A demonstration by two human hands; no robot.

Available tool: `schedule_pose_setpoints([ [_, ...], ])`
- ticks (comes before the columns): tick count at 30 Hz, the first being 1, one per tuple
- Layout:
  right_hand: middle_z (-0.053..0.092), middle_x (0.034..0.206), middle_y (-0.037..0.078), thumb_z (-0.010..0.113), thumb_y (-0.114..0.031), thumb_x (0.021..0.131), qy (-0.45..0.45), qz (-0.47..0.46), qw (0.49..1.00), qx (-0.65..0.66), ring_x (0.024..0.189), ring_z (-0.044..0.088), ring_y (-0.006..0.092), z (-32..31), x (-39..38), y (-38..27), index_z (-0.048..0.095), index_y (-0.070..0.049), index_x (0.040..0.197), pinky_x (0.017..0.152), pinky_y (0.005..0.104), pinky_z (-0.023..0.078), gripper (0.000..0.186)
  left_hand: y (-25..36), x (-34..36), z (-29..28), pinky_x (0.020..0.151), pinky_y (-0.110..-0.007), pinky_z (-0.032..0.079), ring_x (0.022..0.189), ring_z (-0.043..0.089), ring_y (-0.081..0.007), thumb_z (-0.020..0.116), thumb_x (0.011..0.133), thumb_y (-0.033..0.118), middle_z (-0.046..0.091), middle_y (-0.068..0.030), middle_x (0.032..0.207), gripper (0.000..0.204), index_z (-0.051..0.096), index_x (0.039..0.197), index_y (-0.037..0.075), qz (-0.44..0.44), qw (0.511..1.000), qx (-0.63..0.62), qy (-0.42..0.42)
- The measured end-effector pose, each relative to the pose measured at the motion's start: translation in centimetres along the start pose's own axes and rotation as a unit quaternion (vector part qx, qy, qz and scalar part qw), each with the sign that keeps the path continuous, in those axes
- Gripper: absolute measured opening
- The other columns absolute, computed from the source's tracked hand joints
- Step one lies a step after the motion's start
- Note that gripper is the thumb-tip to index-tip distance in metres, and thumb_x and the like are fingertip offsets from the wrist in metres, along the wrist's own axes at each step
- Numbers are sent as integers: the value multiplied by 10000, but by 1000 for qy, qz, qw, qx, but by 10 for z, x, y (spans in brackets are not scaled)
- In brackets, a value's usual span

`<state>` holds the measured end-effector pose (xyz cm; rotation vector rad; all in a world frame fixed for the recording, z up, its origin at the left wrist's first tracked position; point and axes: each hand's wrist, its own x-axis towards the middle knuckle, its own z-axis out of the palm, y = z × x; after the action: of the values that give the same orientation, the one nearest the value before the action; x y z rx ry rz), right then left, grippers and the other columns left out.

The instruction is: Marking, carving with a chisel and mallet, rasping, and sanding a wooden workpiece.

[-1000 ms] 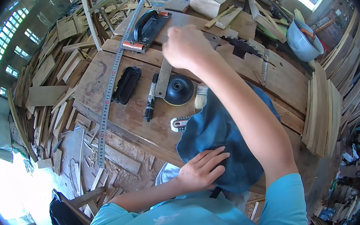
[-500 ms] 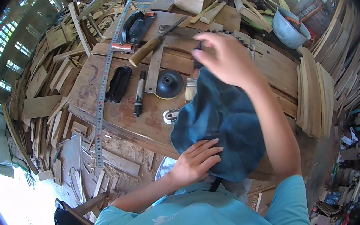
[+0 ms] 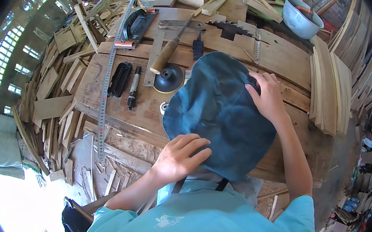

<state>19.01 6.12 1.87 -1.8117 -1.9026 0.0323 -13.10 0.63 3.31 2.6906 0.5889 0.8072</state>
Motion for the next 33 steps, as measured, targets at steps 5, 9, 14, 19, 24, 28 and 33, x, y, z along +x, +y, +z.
schedule_pose_setpoints([
  [5,630,996,141,713,-117,920,41,-48,993,96,901,610,312,-36,-7,-3,650,-15,1013,846,420,507,152,3,-5,-18,778,-387,602,1004,698,-287,722,695,53,678,-106,1161,391,678,1084,58,-34,999,9,-19],
  [9,664,1127,161,637,-89,975,145,0,976,159,1029,653,269,-94,-37,-4,598,10,973,891,342,508,107,4,-1,-34,669,-347,626,893,742,-298,696,784,55,684,-171,1143,359,668,1141,47,-15,996,12,87],
  [14,660,1103,139,558,-82,1030,196,-1,960,200,1048,615,166,-154,-80,-7,586,31,1011,922,281,475,118,8,24,-39,648,-327,608,793,722,-260,739,808,24,686,-204,1085,346,689,1148,61,24,977,-92,189],
  [19,583,903,41,605,-123,1019,200,115,968,99,837,524,88,-207,-122,4,600,4,994,765,239,421,130,15,40,-36,689,-293,559,799,667,-217,590,712,-187,642,-179,1148,437,754,1034,60,-15,930,-356,91],
  [24,476,778,8,699,-151,969,120,209,970,34,722,462,56,-194,-97,-4,624,-20,996,633,237,364,153,-5,32,-17,738,-282,527,897,650,-170,517,718,-164,594,-137,1210,485,759,1067,70,-159,841,-515,-57],
  [28,539,811,72,722,-151,937,72,209,972,-77,698,519,137,-137,-65,-3,638,-21,1059,628,297,421,197,-20,17,-12,707,-241,517,983,627,-131,609,821,-33,562,-97,1230,301,743,1085,24,-305,756,-576,-60],
  [33,637,918,107,720,-148,926,44,110,991,59,745,589,213,-94,-48,3,652,-19,1098,680,351,493,225,-16,4,6,662,-197,484,793,608,-82,753,928,109,644,-35,1002,210,674,1092,5,-424,793,-435,45],
])
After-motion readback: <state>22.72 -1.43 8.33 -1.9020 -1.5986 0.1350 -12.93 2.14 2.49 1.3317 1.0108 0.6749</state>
